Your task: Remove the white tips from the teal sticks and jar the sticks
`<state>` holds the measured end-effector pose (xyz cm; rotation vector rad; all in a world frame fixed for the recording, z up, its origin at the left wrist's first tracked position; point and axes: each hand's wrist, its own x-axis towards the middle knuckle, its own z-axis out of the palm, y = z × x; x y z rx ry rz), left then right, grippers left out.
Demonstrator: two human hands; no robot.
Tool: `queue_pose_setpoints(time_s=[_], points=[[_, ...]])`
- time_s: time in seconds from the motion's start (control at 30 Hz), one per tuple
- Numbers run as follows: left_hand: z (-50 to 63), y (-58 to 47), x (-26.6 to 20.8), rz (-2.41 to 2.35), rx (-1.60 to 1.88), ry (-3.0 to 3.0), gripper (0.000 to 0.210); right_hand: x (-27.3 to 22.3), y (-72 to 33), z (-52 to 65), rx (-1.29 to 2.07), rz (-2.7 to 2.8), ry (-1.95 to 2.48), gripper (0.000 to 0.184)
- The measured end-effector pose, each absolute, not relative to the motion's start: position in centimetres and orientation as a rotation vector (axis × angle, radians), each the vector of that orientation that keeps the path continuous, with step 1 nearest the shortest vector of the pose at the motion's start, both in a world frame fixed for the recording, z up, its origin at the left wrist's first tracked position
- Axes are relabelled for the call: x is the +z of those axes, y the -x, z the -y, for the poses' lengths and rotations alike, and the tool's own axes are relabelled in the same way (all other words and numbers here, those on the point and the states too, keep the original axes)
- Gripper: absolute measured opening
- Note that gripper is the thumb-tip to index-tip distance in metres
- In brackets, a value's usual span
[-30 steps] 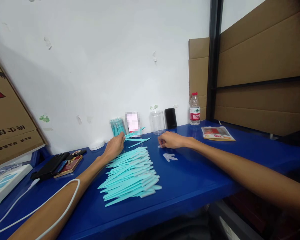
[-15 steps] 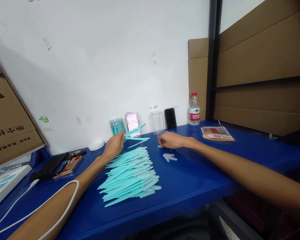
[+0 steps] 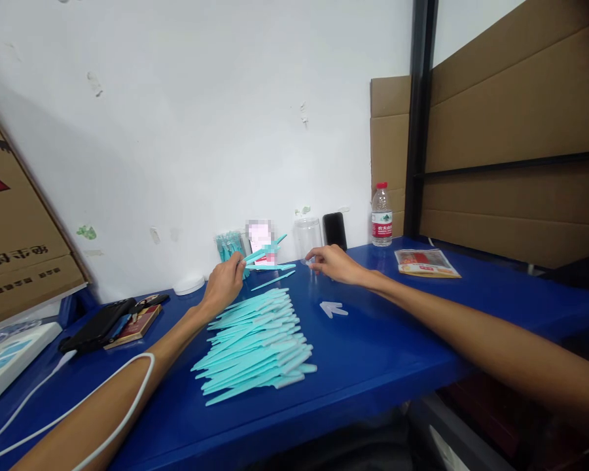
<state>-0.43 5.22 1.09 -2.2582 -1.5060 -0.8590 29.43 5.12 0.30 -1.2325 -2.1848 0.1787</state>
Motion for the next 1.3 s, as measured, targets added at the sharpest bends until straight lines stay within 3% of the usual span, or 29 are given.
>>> queue_pose_setpoints(time_s=[0.3,0.53,0.73,0.93,1.13,1.3], points=[[-4.9,0.1,1.1,1.504,-0.902,2.286,0.025,0.5,-29.4,-4.6,0.040,2.121,1.220,0.015],[-4.8,-0.1,1.1,1.466,-0.932,2.321,0.023,1.4,-28.4,-2.7,-0.036,2.192,0.906,0.010],[-4.8,-0.3,0.9,1.410,-0.992,2.347,0.022,1.1,-27.9,-2.1,-0.046,2.274,0.850,0.016],[-4.5,-0.5,0.9,1.396,-1.029,2.370,0.020,0.7,-27.9,-2.3,-0.038,2.300,0.816,0.034],[-4.4,-0.6,0.8,1.385,-1.025,2.372,0.019,0.8,-27.8,-2.0,-0.040,2.296,0.793,0.021],[-4.4,-0.6,0.7,1.377,-1.031,2.372,0.019,0.8,-27.8,-2.1,-0.032,2.300,0.798,0.026]])
